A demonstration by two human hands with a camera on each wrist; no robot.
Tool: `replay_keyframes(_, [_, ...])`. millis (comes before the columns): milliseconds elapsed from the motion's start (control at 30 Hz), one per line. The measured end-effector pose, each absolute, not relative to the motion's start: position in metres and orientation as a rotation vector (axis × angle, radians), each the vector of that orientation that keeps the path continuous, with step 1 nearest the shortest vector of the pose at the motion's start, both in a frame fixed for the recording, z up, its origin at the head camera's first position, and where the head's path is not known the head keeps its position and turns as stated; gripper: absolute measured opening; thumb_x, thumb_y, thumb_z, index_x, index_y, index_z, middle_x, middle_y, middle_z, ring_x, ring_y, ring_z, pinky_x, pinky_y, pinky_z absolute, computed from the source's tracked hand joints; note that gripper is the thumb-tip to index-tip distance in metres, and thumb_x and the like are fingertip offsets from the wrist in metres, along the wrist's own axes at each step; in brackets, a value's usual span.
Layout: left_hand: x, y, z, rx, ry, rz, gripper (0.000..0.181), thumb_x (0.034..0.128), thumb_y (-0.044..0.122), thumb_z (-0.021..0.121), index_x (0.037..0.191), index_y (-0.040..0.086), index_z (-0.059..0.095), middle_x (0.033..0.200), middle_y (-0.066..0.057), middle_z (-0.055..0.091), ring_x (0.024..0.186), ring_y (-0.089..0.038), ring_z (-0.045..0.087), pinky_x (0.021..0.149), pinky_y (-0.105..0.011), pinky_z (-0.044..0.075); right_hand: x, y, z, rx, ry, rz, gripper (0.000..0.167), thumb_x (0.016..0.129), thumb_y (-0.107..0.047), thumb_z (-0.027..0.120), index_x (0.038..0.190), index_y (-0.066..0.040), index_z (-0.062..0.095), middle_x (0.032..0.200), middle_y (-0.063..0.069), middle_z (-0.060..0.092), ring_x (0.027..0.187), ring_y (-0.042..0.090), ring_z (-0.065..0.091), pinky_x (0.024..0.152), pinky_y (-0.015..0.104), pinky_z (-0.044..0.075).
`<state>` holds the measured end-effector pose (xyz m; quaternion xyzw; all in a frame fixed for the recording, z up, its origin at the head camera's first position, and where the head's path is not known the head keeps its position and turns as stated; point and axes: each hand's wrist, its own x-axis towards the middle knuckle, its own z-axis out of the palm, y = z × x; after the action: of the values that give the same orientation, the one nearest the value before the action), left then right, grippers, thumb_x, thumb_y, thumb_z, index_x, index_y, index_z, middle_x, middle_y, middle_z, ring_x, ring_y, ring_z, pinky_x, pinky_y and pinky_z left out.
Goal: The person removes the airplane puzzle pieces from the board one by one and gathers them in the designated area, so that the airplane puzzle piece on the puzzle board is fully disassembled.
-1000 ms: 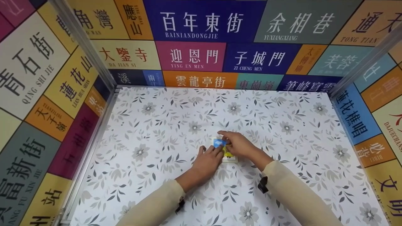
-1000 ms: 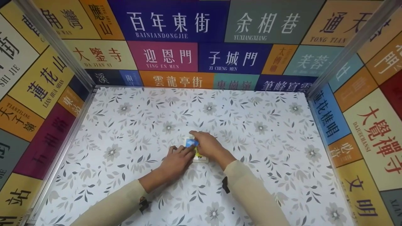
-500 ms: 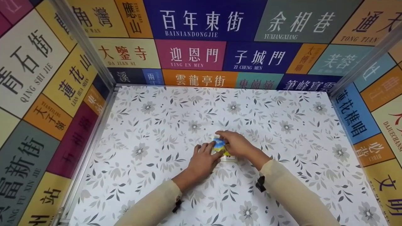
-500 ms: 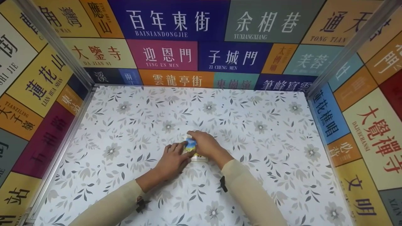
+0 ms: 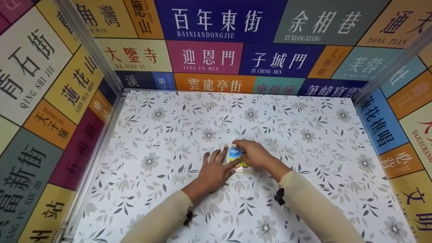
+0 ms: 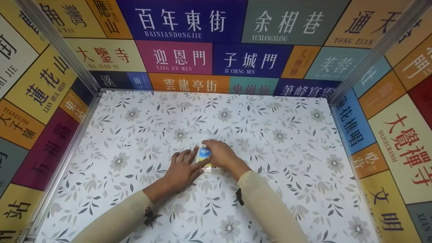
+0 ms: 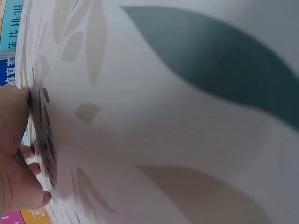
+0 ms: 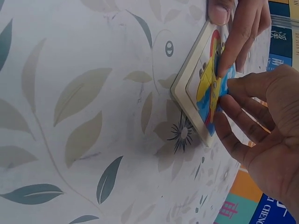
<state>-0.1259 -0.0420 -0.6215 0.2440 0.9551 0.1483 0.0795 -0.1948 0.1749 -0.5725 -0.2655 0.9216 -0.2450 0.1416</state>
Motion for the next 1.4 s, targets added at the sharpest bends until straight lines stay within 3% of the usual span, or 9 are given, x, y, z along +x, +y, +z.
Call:
replay_keyframes(467, [-0.127,-0.043,-0.625,0.741,2.876,0.432,0.051,0.1184,0.051,0.042,0.169,0.054,0.037,0.186,-0.012,0.023,0.161,-0.038,0.036,0.126,-0.073,0.028,-0.201,0.165,-0.568,-0.729,2.635,-0.662,0.065,0.093,0.006,0.069,0.156,-0.004,0.059,0.128,0.018,0.075,0.108,0.035,0.072,0.102,0.056,0.058])
replay_keyframes(833, [-0.128,-0.042,-0.625,0.712,2.861,0.417,0.050,0.1181,0.053,0.041,0.168,0.054,0.039,0.187,-0.010,0.020,0.162,-0.036,0.033,0.128,-0.071,0.027,-0.202,0.167,-0.578,-0.785,2.681,-0.732,0.049,0.088,0.010,0.068,0.135,-0.005,0.068,0.121,0.018,0.071,0.099,0.035,0.069,0.091,0.056,0.059])
replay_keyframes(1133, [-0.128,-0.041,-0.623,0.711,2.866,0.402,0.050,0.1179,0.053,0.042,0.168,0.054,0.041,0.186,-0.010,0.022,0.161,-0.036,0.034,0.127,-0.071,0.028,-0.203,0.166,-0.584,-0.798,2.716,-0.750,0.044,0.087,0.012,0.069,0.128,-0.005,0.070,0.118,0.016,0.069,0.102,0.035,0.069,0.093,0.057,0.058])
replay_keyframes(1400, [-0.128,-0.040,-0.623,0.702,2.877,0.394,0.048,0.1179,0.052,0.043,0.166,0.052,0.047,0.186,-0.009,0.024,0.161,-0.037,0.035,0.127,-0.071,0.028,-0.199,0.160,-0.587,-0.794,2.720,-0.707,0.041,0.094,0.010,0.063,0.132,-0.007,0.066,0.122,0.017,0.064,0.104,0.038,0.070,0.093,0.058,0.059])
